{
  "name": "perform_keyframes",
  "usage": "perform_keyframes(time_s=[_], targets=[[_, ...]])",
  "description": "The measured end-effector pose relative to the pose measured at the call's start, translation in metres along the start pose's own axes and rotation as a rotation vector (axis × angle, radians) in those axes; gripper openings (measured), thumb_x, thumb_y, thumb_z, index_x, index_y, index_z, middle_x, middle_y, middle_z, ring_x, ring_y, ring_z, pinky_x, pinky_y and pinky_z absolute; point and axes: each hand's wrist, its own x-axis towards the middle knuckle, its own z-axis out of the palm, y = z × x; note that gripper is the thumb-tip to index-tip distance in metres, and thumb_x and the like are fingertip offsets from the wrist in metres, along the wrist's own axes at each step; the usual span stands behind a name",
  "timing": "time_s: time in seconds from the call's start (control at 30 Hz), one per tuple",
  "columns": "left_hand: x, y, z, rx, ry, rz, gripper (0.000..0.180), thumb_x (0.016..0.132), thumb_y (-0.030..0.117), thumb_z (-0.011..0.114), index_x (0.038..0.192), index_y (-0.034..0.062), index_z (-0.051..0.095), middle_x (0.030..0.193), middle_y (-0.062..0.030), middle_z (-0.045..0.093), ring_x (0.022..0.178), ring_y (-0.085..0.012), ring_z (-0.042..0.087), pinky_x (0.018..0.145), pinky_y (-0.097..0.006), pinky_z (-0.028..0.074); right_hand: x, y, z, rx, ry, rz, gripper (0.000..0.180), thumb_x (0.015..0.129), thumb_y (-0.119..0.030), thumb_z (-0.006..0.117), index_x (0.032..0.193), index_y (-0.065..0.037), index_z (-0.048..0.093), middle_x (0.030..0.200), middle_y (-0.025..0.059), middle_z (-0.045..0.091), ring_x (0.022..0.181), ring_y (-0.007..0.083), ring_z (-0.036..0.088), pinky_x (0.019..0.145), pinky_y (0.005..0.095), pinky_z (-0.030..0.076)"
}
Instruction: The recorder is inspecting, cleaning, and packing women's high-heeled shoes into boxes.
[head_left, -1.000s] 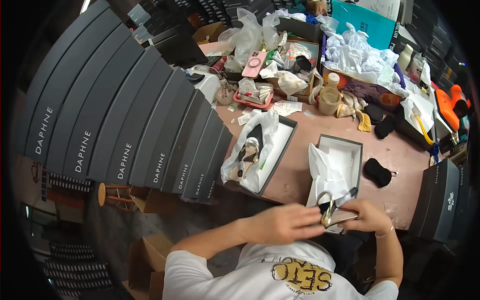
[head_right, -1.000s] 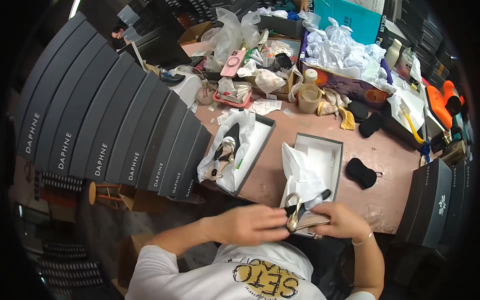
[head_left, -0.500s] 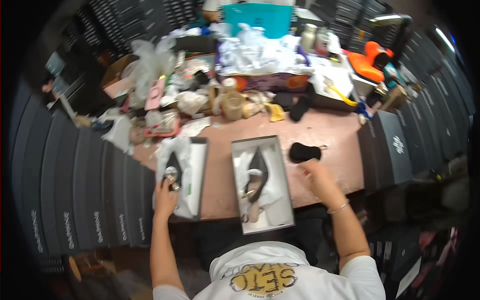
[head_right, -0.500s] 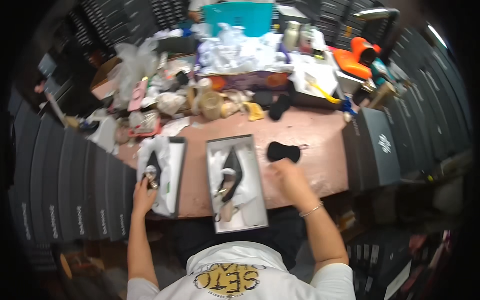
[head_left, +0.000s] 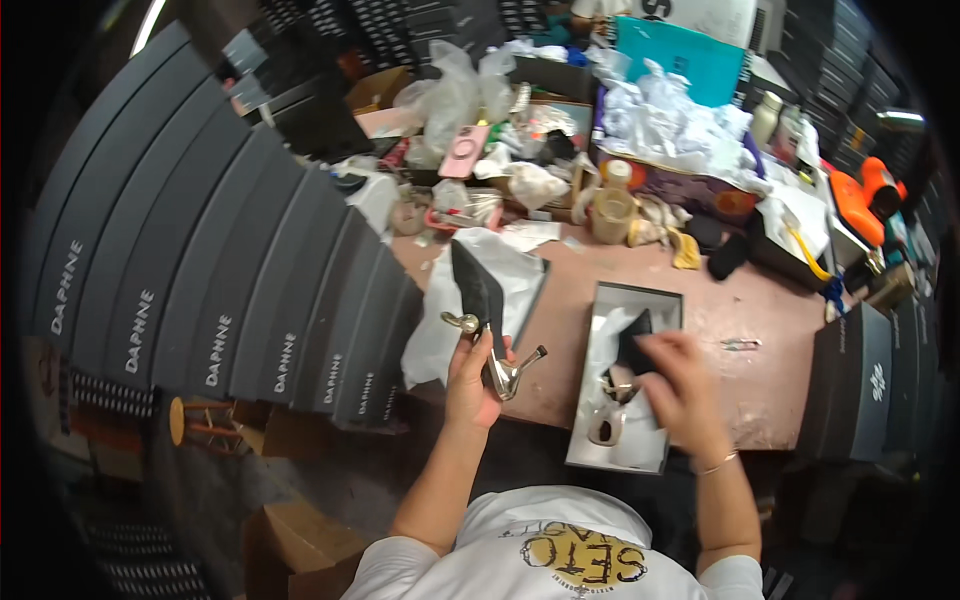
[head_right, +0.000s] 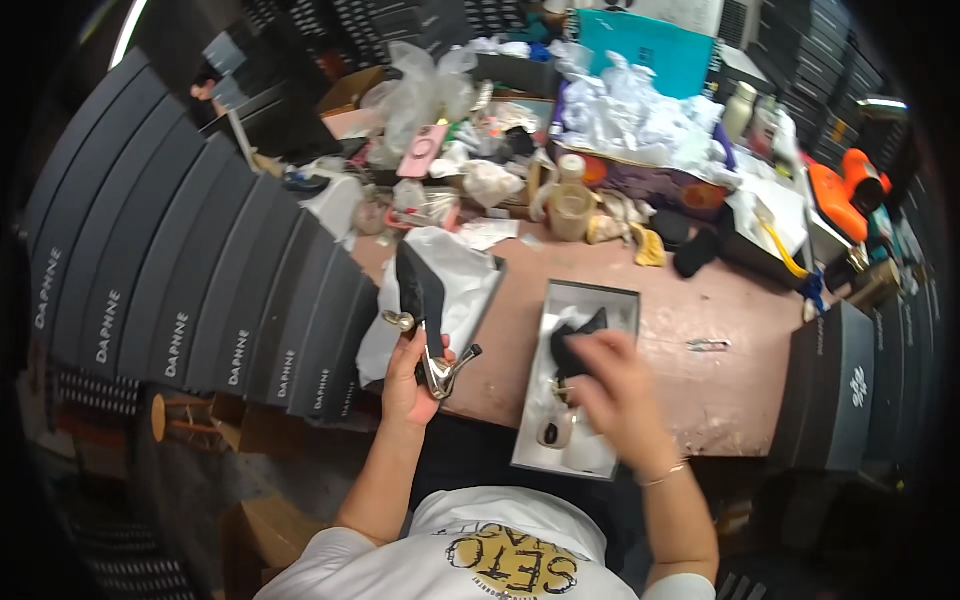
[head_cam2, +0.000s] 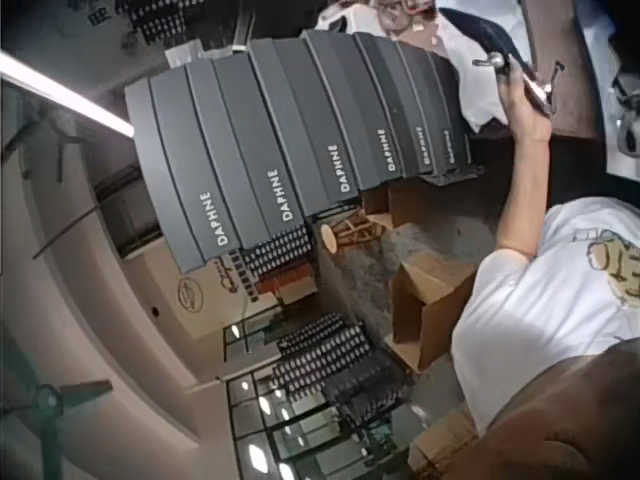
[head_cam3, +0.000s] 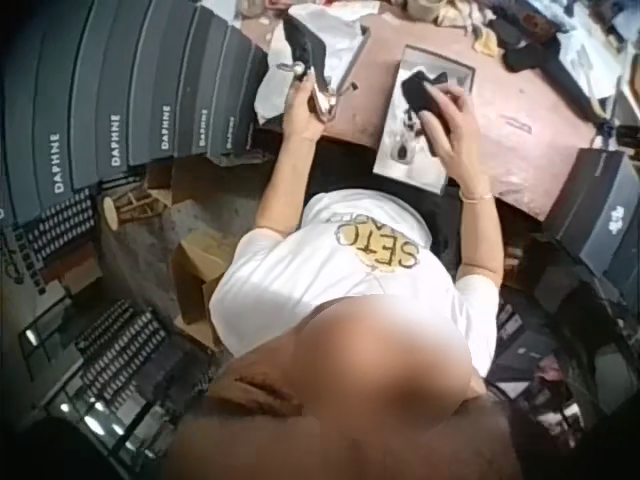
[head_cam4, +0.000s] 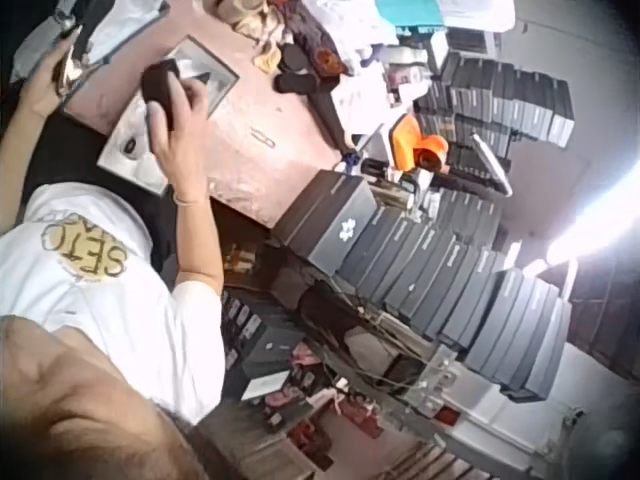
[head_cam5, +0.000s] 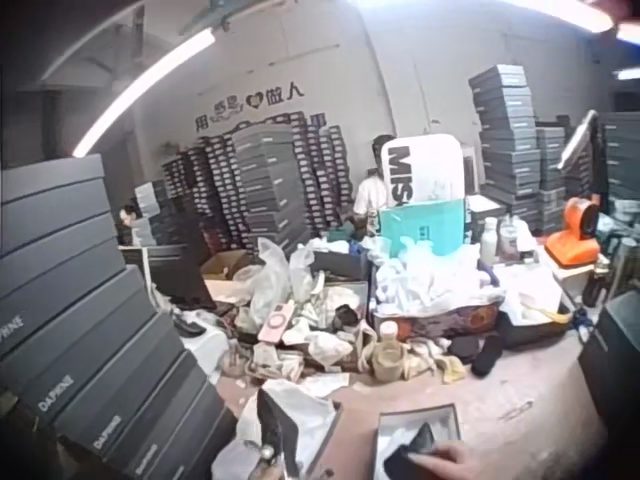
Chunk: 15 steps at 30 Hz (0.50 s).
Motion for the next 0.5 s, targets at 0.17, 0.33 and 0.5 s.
perform_keyframes(time_s=[0.17, 0.33, 0.5], targets=[[-0.021, -0.018, 0.035, -0.09, 0.091, -0.022, 0.028, 0.092, 0.034, 0.06, 0.1, 0.0067, 0.056, 0.085, -0.0107, 0.062, 0.073, -0.0213, 0.063, 0.064, -0.033, 0.054, 0.007, -0.036, 0.109, -0.307, 0.135, -0.468, 0.039, 0.071, -0.005, 0.067, 0.109, -0.004, 0.062, 0.094, 0.009, 0.055, 0.074, 0.0257, 0.052, 0.064, 0.0369, 0.045], [-0.002, 0.018, 0.017, -0.284, -0.032, -0.066, 0.041, 0.089, 0.031, 0.066, 0.118, 0.0061, 0.05, 0.097, -0.0093, 0.057, 0.085, -0.0153, 0.056, 0.072, -0.029, 0.049, -0.047, 0.012, 0.107, -0.223, -0.078, -0.312, 0.047, 0.067, -0.007, 0.07, 0.113, -0.007, 0.063, 0.095, 0.007, 0.058, 0.083, 0.0252, 0.056, 0.067, 0.0371, 0.045], [-0.021, 0.014, 0.032, -0.58, -0.323, -0.397, 0.057, 0.09, 0.033, 0.063, 0.129, -0.0022, 0.039, 0.096, -0.0077, 0.051, 0.082, -0.0155, 0.053, 0.078, -0.027, 0.048, 0.006, -0.04, 0.096, -0.084, 0.073, -0.598, 0.05, 0.064, 0.001, 0.07, 0.112, -0.009, 0.065, 0.098, 0.009, 0.057, 0.076, 0.0247, 0.055, 0.062, 0.0363, 0.044]])
